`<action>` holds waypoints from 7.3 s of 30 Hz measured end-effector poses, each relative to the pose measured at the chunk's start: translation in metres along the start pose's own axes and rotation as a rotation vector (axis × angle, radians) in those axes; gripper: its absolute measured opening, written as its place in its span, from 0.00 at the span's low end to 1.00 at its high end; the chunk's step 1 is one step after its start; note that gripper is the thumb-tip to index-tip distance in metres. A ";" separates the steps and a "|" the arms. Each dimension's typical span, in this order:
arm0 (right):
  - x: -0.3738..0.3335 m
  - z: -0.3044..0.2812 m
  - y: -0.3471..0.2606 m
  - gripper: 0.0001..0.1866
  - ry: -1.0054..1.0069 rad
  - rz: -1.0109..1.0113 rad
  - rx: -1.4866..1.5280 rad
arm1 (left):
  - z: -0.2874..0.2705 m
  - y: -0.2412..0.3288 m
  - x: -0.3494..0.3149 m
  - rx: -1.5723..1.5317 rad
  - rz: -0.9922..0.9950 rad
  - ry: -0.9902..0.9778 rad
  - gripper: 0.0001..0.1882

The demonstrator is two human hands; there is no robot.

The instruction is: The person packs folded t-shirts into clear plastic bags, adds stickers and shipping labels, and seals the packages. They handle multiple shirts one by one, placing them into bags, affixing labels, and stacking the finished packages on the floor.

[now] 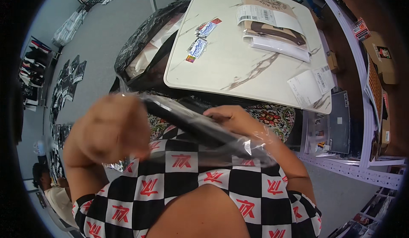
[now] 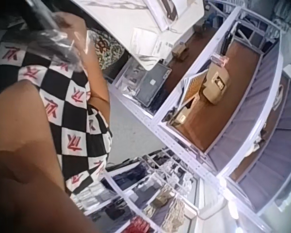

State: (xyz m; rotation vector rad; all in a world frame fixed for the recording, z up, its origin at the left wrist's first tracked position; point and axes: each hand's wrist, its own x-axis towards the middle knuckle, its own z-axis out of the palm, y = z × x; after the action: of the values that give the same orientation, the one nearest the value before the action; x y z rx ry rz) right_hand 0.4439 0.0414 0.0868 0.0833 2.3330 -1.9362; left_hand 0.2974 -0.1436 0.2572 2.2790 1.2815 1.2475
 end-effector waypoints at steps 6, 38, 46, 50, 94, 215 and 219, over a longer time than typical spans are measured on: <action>-0.005 -0.065 -0.105 0.15 0.577 -0.322 -0.261 | -0.006 -0.039 0.067 0.641 0.455 0.060 0.07; -0.076 -0.039 -0.052 0.12 -0.249 -0.183 0.008 | 0.009 -0.063 -0.064 -0.790 -0.429 -0.245 0.45; -0.135 -0.035 -0.068 0.27 0.037 -0.213 0.033 | 0.049 -0.058 -0.115 -0.876 -0.485 -0.020 0.23; -0.137 -0.027 -0.079 0.14 0.328 -0.133 -0.196 | 0.056 -0.040 -0.091 -0.529 -0.625 0.140 0.07; -0.138 -0.167 -0.008 0.33 0.811 -0.269 -0.057 | 0.112 -0.124 -0.075 -0.086 -0.801 0.254 0.23; -0.205 -0.102 0.063 0.19 1.372 -0.202 0.673 | 0.288 -0.155 0.173 -0.933 -0.583 0.113 0.24; -0.252 -0.090 0.087 0.22 1.563 -0.141 0.514 | 0.274 -0.143 0.166 -0.859 -0.484 0.007 0.24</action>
State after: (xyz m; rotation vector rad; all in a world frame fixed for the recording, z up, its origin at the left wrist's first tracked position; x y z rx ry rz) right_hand 0.6990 0.1525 0.0483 2.1793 2.1200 -3.0279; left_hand 0.4683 0.1215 0.1033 1.2762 0.9374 1.2712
